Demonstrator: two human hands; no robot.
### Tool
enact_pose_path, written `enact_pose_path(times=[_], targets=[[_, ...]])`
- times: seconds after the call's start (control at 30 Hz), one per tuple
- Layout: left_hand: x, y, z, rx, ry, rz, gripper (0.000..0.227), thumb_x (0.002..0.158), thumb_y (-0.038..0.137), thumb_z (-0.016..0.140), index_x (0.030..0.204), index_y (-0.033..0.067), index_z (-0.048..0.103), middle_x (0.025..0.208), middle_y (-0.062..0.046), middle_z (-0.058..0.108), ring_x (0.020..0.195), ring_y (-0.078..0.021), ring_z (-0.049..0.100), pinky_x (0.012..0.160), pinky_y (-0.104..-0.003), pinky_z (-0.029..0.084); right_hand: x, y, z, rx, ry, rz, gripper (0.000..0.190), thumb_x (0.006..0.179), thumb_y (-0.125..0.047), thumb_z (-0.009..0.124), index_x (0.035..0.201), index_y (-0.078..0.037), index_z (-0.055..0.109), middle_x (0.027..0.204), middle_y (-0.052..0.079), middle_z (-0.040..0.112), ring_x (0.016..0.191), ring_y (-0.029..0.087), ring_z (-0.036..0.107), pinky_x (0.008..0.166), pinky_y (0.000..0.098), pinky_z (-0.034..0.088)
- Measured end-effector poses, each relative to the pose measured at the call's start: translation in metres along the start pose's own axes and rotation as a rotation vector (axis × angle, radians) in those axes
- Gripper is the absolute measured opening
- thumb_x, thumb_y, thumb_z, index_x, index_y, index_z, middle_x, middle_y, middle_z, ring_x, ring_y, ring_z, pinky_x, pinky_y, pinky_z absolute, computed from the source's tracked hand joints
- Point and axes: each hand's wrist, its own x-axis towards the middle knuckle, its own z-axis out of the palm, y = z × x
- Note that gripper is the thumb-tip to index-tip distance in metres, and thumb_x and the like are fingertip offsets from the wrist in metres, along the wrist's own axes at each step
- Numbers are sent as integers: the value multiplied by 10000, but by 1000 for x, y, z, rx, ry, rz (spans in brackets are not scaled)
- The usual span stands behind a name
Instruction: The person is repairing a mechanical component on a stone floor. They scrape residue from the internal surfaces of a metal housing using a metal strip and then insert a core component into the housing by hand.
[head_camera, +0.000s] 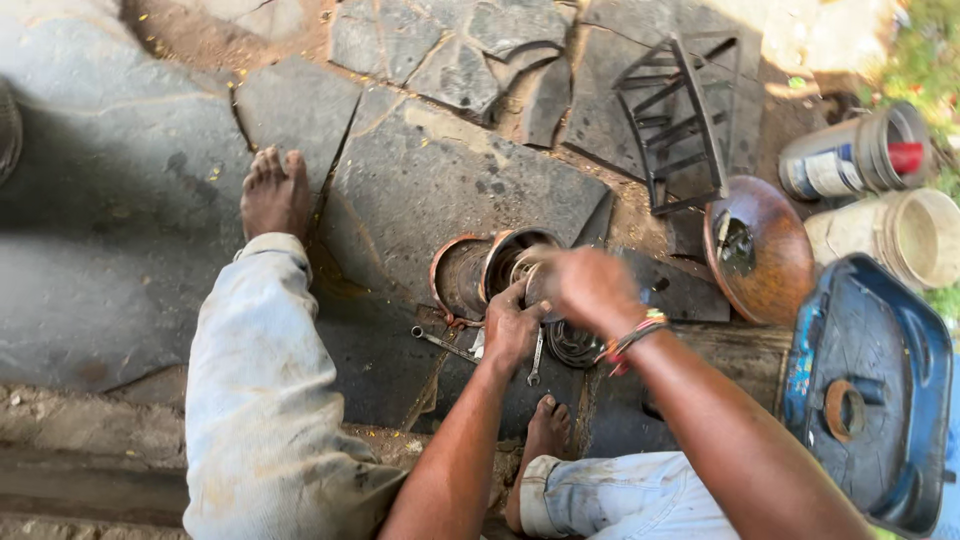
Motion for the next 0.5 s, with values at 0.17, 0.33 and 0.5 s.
enact_pose_path(times=[0.17, 0.33, 0.5], targets=[[-8, 31, -10, 217, 1, 9, 481, 835, 93, 758, 1309, 92, 676, 1175, -152, 754, 1044, -220, 712, 934, -350, 519, -6, -1, -9, -46, 170, -164, 542, 898, -151, 564, 1421, -286, 595, 667, 88, 662, 558, 254, 647, 486, 397, 554], [-8, 56, -13, 303, 28, 35, 492, 826, 121, 778, 1307, 102, 676, 1170, -150, 747, 1045, -243, 712, 912, -379, 536, 1, 22, 1, -157, 157, -151, 557, 895, -105, 550, 1383, -356, 647, 618, 111, 646, 504, 215, 545, 452, 387, 495], [-38, 40, 19, 5, 216, -449, 459, 956, 224, 698, 1357, 108, 507, 947, -182, 718, 845, -334, 722, 823, -423, 608, 5, 25, 10, 103, 72, -3, 439, 957, -179, 530, 1356, -320, 646, 630, 95, 664, 465, 219, 531, 437, 397, 500]])
